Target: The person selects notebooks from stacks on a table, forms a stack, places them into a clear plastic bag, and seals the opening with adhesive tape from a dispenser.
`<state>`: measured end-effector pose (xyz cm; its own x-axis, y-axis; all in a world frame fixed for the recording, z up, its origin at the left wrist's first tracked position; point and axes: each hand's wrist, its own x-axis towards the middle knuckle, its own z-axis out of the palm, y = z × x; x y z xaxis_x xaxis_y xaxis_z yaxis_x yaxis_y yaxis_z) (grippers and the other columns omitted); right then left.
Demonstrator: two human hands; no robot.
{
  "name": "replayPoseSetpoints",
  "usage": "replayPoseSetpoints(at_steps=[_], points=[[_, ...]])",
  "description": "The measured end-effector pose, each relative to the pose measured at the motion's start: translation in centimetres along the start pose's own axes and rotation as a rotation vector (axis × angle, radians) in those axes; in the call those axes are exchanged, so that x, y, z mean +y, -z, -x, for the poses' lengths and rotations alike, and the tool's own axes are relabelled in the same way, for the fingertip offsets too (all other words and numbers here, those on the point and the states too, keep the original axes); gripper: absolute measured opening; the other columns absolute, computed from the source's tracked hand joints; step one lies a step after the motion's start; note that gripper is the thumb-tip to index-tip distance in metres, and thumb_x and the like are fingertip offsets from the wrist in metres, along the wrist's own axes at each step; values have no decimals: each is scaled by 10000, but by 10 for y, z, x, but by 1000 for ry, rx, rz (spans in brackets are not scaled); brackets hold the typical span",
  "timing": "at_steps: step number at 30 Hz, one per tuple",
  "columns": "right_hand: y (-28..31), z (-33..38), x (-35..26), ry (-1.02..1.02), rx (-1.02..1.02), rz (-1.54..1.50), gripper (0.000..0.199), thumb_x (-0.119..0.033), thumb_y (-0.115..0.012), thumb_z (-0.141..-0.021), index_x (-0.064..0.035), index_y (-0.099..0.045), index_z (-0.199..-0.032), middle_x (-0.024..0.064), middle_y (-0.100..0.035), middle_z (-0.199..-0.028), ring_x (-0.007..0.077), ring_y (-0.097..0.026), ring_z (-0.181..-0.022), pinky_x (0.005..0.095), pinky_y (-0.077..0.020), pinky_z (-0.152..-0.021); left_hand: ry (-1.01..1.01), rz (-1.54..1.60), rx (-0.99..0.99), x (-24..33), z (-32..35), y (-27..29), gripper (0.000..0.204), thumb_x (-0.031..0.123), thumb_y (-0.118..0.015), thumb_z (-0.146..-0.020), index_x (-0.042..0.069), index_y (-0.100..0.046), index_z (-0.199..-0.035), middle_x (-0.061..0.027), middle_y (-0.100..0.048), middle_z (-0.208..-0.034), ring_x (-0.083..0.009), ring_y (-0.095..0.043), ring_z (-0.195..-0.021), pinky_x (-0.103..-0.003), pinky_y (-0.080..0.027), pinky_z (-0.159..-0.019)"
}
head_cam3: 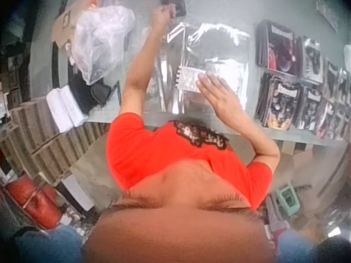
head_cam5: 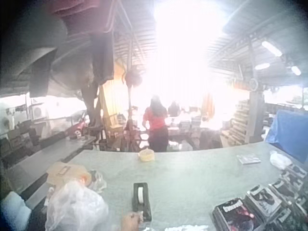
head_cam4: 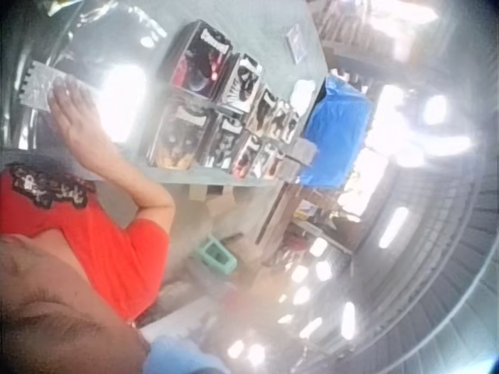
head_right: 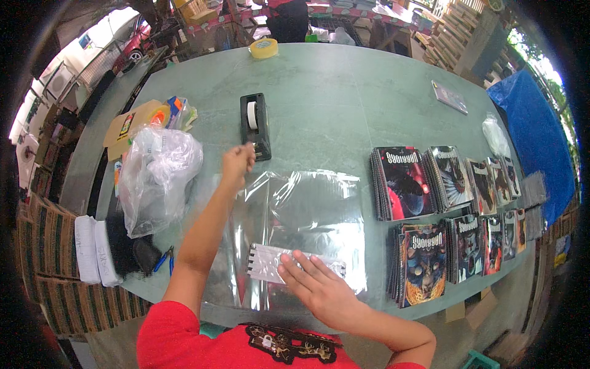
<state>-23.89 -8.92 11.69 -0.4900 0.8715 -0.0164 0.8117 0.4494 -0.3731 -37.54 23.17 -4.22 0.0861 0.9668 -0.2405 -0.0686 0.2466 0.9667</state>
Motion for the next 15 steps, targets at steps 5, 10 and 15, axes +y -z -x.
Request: replayPoseSetpoints(at_steps=[5, 10, 15], points=[[2, -10, -5, 77, -14, -29, 610, -24, -505, -738, 1, -324, -1320, 158, -257, -1413, 321, -227, -1316, 437, -227, -1055, -512, -1082, 142, 14, 8, 78, 173, 171, -645, -729, 0, -655, -705, -111, -616, -599, -151, -588, -549, -308, -446, -512], [-7, -6, 19, 18, 76, 2, 618, -5, -516, -721, 4, -333, -1311, 163, -280, -1397, 321, -238, -1310, 427, -217, -1065, -426, -133, -82, 101, 219, 50, 242, 207, -553, -815, 20, -618, -676, -2, -541, -551, -63, -482, -486, -202, -345, -430], [-11, -9, 13, 109, 134, 11, 625, 2, -536, -707, 9, -343, -1301, 167, -300, -1383, 330, -254, -1299, 419, -215, -1067, 36, -168, -157, 38, 336, 13, 265, 233, -619, -825, 8, -628, -686, -29, -583, -559, -76, -472, -414, -221, -372, -398]])
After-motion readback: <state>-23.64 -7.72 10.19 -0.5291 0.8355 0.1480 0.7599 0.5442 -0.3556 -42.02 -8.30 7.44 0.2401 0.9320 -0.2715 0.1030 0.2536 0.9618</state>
